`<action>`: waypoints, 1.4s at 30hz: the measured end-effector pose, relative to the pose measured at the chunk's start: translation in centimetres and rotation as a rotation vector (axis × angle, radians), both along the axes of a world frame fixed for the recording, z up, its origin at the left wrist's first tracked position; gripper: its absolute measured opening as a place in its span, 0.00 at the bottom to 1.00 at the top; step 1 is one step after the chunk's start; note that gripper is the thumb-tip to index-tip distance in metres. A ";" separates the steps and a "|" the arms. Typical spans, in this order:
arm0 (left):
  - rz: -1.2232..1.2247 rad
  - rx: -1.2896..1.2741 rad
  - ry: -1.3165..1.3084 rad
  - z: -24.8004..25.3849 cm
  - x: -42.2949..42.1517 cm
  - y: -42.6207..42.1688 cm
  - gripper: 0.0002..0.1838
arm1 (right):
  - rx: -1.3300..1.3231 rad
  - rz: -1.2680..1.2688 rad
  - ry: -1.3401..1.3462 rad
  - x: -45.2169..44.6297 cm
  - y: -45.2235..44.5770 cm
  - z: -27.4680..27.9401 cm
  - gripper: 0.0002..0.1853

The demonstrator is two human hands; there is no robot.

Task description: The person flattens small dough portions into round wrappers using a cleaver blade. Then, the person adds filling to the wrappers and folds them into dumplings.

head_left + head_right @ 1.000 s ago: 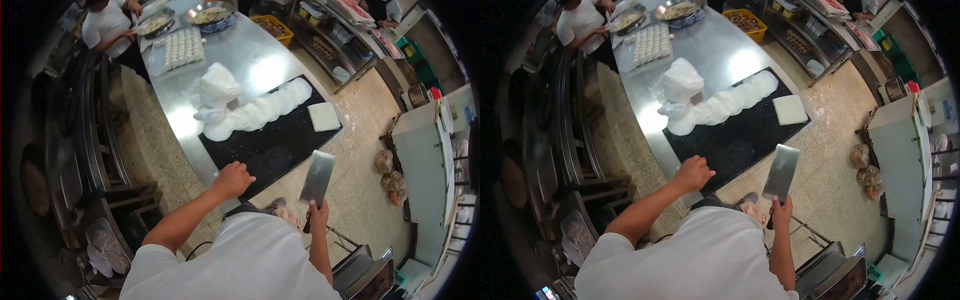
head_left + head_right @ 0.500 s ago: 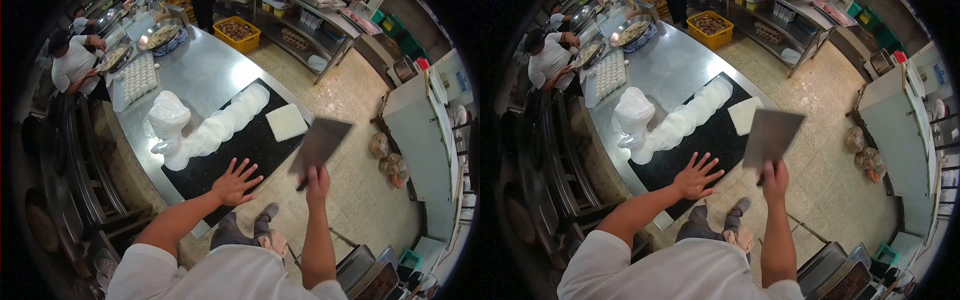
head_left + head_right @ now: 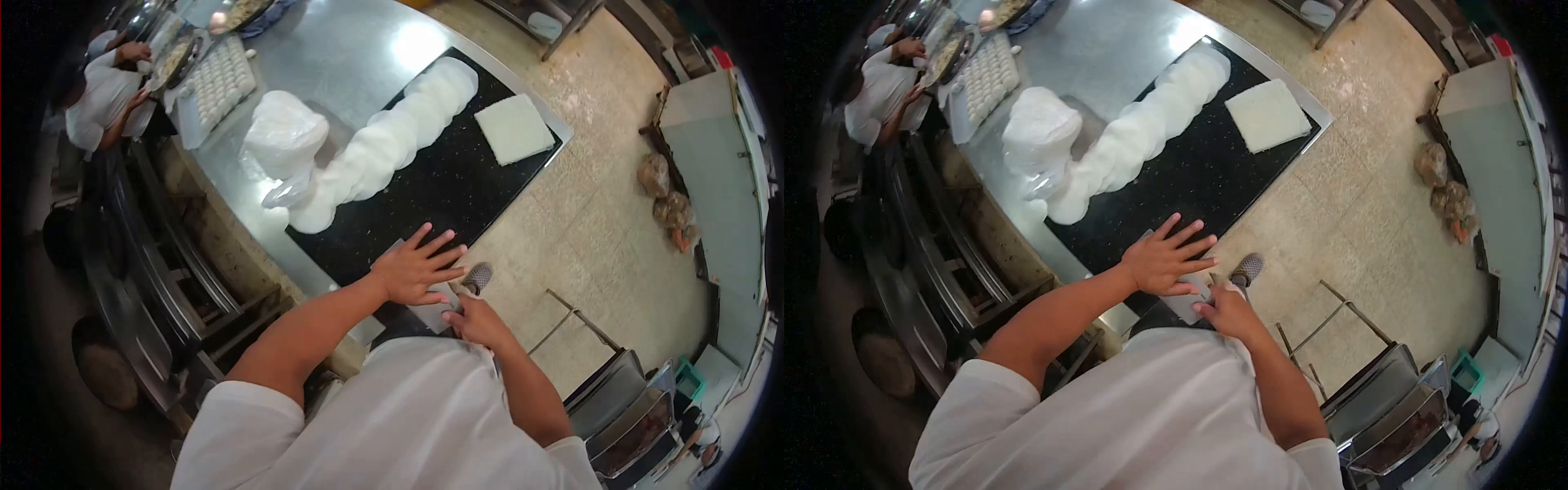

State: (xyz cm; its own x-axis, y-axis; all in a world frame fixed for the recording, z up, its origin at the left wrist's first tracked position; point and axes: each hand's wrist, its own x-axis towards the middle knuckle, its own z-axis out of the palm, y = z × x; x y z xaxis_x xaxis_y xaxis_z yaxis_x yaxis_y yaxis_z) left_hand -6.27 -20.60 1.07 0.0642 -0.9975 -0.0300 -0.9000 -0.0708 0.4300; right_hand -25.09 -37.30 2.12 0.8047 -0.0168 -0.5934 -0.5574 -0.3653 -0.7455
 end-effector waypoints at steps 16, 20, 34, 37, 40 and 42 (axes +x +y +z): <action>-0.355 -0.048 0.101 -1.0 0.3 -2.9 0.37 | -0.334 -0.039 -0.140 0.7 1.6 0.9 0.33; -0.274 -0.091 -0.093 -0.1 4.8 -5.8 0.37 | -0.261 0.043 0.253 6.4 -2.1 4.2 0.34; -0.274 -0.080 -0.090 0.1 4.0 -6.9 0.37 | -0.299 -0.086 0.230 4.5 -1.6 3.2 0.38; -0.137 -0.113 -0.140 0.2 7.5 -7.8 0.38 | -0.347 0.031 0.108 7.7 -2.7 3.9 0.38; -0.158 -0.157 -0.141 0.0 6.8 -6.9 0.37 | -0.385 -0.011 0.145 6.2 -1.3 3.1 0.38; -0.187 -0.064 -0.072 -0.6 2.5 -4.2 0.36 | -0.298 0.032 -0.013 0.0 1.0 -0.4 0.40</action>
